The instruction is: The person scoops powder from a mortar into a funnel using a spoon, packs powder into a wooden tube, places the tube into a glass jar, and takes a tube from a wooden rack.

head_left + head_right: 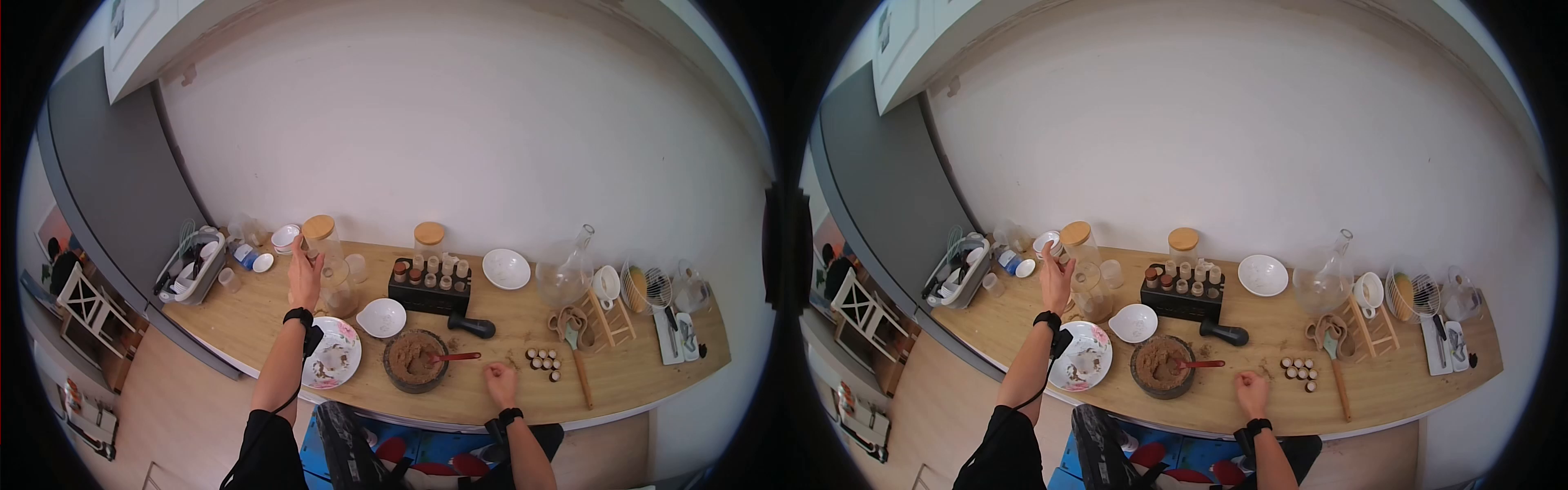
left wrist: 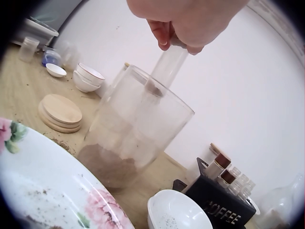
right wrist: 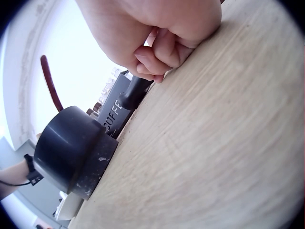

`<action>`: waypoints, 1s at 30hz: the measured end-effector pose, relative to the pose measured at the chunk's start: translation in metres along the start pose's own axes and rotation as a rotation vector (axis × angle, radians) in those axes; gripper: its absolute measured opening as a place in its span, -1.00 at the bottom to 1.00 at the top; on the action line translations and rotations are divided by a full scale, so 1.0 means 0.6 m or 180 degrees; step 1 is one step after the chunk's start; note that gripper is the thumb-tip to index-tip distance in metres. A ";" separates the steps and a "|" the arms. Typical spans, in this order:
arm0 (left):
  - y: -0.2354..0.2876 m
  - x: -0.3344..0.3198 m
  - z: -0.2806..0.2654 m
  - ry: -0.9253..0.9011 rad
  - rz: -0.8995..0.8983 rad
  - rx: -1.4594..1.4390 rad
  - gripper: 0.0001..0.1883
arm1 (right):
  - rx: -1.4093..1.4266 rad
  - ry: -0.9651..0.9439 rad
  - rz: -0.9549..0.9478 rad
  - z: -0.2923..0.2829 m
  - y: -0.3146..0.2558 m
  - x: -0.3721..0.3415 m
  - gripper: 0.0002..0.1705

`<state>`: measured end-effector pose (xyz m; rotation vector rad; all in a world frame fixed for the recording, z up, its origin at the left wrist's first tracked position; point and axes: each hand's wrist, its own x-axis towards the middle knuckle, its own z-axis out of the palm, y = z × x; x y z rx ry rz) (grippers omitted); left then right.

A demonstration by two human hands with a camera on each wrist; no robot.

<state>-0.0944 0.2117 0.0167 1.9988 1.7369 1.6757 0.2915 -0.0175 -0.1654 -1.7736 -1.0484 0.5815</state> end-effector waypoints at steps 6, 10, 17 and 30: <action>-0.050 0.003 0.018 -0.0081 0.0335 0.0249 -0.35 | -0.0027 0.0016 0.0005 -0.004 -0.018 -0.005 -0.82; -0.050 0.004 0.021 -0.0145 0.0000 0.0117 -0.43 | -0.0062 -0.0053 0.0042 -0.005 -0.012 -0.004 -0.84; -0.002 0.007 0.007 0.0212 -0.0165 -0.0331 -0.61 | -0.0149 -0.0096 0.0052 -0.009 -0.024 -0.007 -0.83; 0.020 0.011 -0.003 0.0145 -0.0086 -0.0265 -0.65 | 0.0220 -0.0168 -0.0039 -0.001 0.000 -0.003 -0.85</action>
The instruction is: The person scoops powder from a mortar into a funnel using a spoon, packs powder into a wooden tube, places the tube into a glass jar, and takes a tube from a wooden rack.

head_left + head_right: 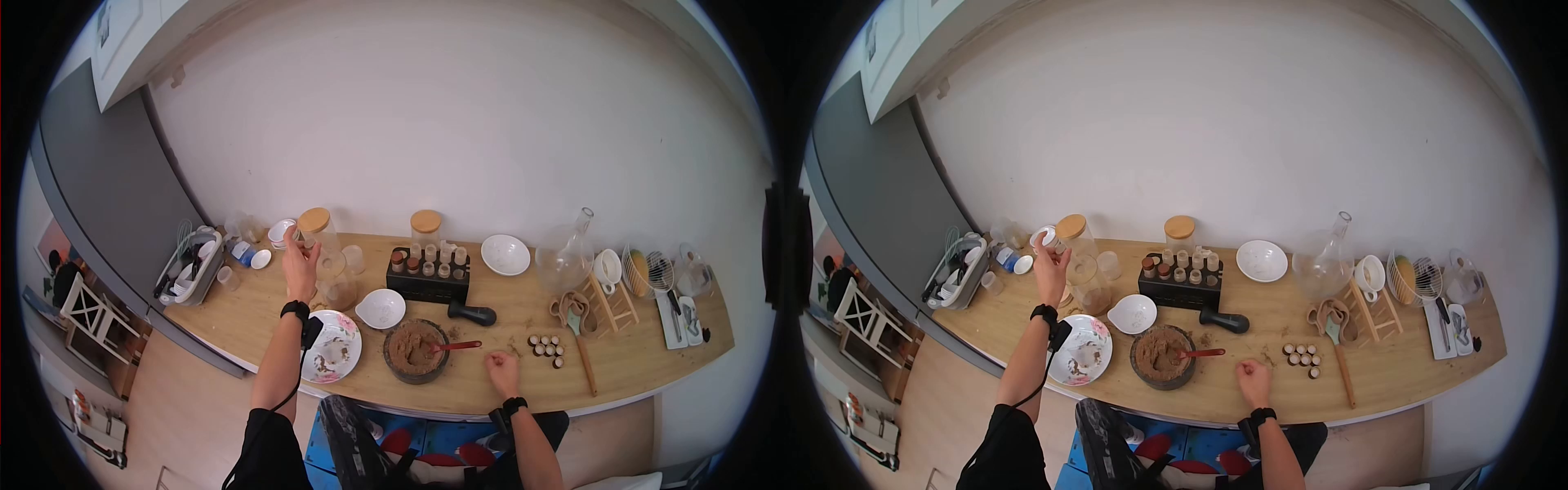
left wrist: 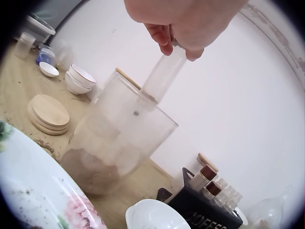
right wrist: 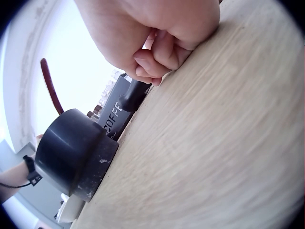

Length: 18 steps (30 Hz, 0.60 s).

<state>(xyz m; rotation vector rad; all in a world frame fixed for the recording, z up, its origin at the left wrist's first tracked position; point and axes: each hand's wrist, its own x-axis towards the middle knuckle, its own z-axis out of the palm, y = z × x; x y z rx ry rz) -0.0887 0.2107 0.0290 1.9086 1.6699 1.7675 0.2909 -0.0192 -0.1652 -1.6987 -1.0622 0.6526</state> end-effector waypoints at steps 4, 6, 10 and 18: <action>-0.040 0.001 0.006 -0.0170 0.0587 0.0463 -0.54 | -0.0103 0.0034 0.0010 -0.001 -0.003 0.000 -0.85; -0.053 -0.002 0.006 -0.0262 0.0558 0.0391 -0.57 | -0.0117 0.0033 -0.0007 -0.002 -0.006 -0.002 -0.85; -0.016 -0.006 0.003 -0.0044 0.0121 0.0141 -0.74 | -0.0035 0.0054 0.0033 -0.002 -0.011 -0.002 -0.86; -0.034 -0.006 -0.003 -0.0243 0.0662 0.0463 -0.69 | -0.0079 0.0107 -0.0059 0.002 0.011 -0.001 -0.85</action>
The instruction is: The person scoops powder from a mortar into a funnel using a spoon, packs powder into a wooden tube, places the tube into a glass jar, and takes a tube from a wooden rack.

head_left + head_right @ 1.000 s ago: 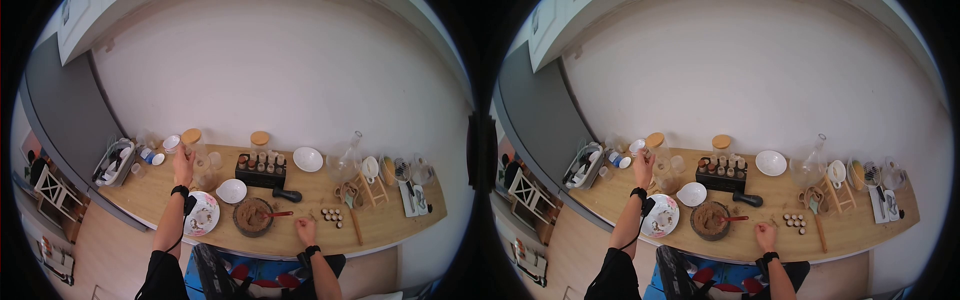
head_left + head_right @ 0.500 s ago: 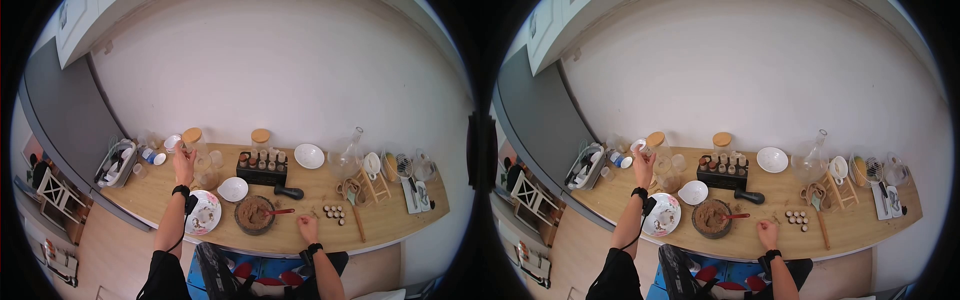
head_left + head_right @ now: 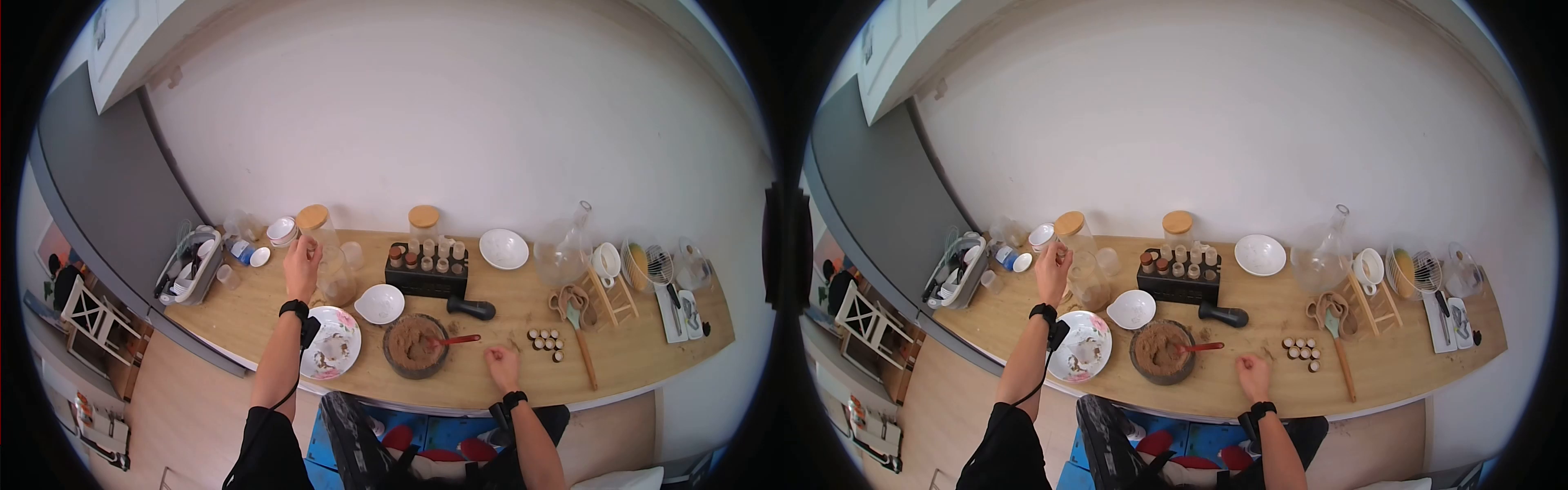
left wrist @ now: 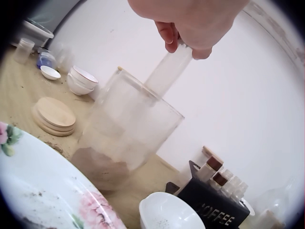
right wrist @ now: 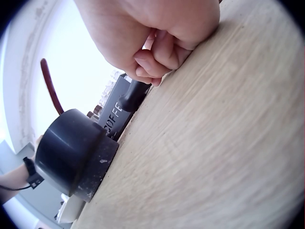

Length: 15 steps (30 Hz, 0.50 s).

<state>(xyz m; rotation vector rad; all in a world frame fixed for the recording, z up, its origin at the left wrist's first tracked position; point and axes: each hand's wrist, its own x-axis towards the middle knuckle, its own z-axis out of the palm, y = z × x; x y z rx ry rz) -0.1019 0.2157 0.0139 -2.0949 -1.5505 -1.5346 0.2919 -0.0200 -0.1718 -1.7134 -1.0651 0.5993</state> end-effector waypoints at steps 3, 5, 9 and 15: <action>0.030 0.000 -0.004 0.0010 -0.0282 -0.0170 -0.77 | -0.0026 -0.0041 0.0042 -0.002 -0.006 0.002 -0.86; 0.040 0.003 -0.009 0.0167 -0.0555 -0.0312 -0.83 | 0.0042 -0.0118 0.0131 -0.001 -0.010 0.000 -0.86; 0.020 0.001 -0.011 -0.0007 -0.0093 0.0009 -0.81 | 0.0037 -0.0104 0.0088 -0.003 -0.013 -0.003 -0.85; 0.011 -0.006 -0.011 0.0093 0.0006 0.0050 -0.75 | 0.0178 -0.0127 0.0116 -0.001 -0.012 -0.003 -0.85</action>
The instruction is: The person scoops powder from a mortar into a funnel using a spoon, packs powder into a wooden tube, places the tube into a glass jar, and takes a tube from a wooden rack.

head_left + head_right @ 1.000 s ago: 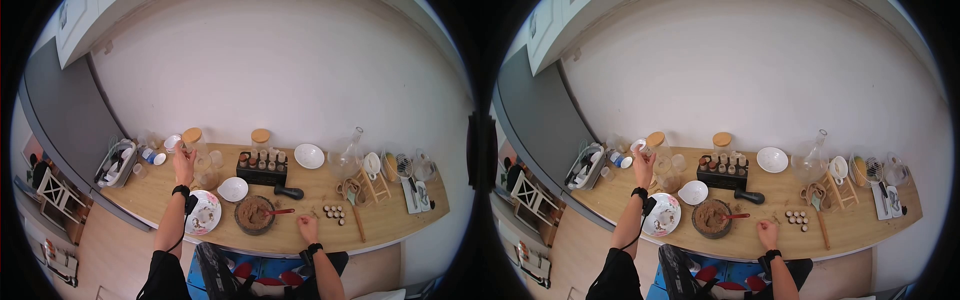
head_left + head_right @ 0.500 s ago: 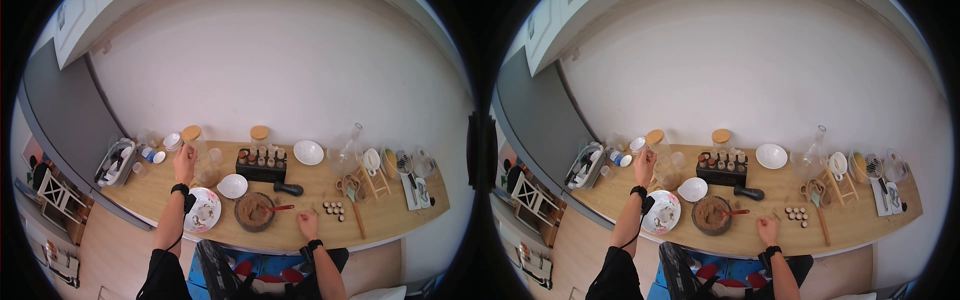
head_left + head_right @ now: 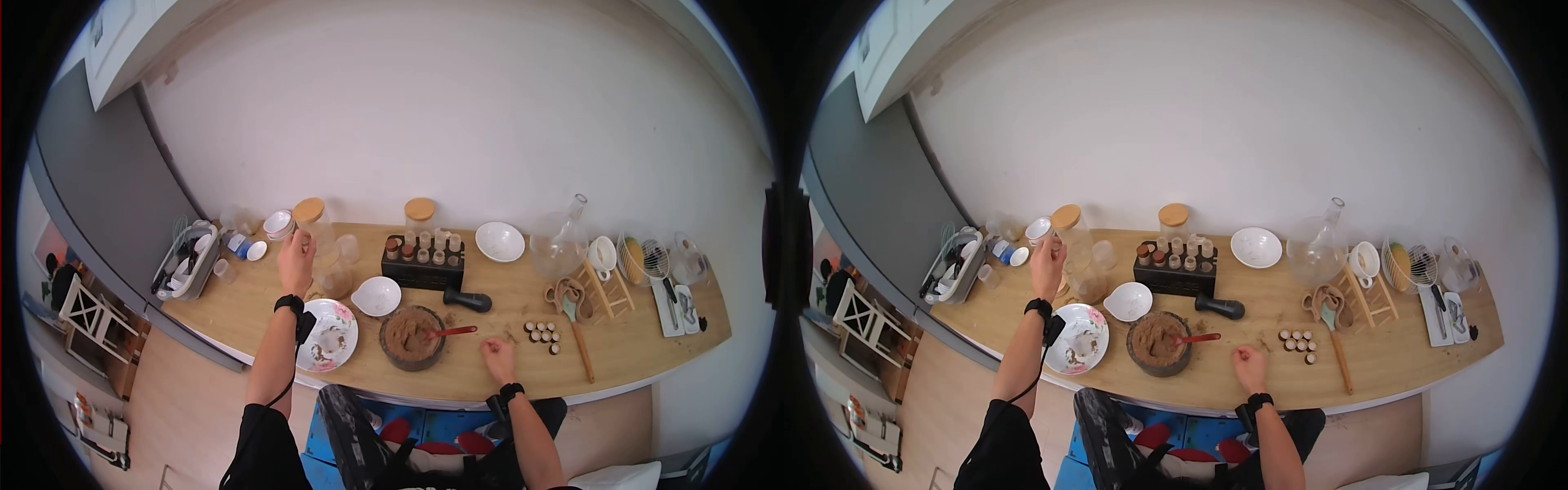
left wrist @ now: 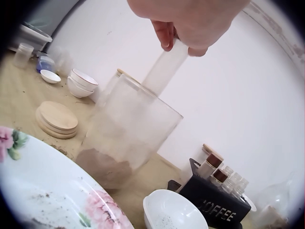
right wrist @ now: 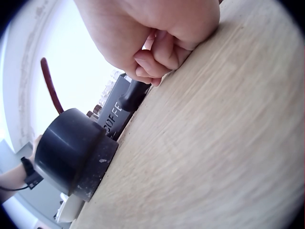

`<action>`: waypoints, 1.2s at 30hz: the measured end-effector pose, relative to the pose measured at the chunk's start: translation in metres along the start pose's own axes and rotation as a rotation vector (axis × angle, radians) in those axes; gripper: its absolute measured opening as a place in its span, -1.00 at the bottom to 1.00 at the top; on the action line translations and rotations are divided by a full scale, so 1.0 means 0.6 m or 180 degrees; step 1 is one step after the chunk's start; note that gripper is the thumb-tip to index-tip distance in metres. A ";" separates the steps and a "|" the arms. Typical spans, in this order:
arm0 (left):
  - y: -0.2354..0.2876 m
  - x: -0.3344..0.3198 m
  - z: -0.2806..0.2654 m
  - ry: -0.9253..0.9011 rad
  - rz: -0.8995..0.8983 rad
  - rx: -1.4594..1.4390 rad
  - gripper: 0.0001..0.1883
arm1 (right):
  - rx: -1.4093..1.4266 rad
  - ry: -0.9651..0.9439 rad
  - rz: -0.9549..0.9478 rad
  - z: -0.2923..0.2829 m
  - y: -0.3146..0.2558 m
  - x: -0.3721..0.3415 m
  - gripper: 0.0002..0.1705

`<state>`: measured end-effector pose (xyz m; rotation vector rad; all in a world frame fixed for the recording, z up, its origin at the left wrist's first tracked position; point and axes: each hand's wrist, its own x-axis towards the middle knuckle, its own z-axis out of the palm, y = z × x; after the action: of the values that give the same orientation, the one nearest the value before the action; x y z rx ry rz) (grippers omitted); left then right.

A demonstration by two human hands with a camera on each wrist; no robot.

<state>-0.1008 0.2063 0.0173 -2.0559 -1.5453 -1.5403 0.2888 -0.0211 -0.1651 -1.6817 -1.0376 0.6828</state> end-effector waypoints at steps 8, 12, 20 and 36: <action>0.032 -0.017 -0.044 0.0513 -0.1079 -0.0826 -0.74 | 0.0347 -0.0096 -0.0120 -0.005 0.005 0.008 -0.88; 0.004 -0.090 -0.040 0.1108 -0.2331 -0.3199 -0.79 | 0.0652 -0.0059 0.0230 -0.019 -0.013 0.023 -0.88; 0.113 -0.196 -0.083 0.0471 -0.4183 -0.5881 -0.68 | 0.1383 0.0238 -0.0109 -0.066 -0.226 0.019 -0.88; 0.293 -0.315 -0.108 -0.1389 -0.3586 -0.4918 -0.78 | 0.0984 -0.1812 -0.0900 0.024 -0.352 -0.122 -0.64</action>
<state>0.0053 -0.0343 -0.0238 -2.0133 -2.1113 -3.8491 0.1762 -0.0519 0.0258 -1.0631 -1.4447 1.1015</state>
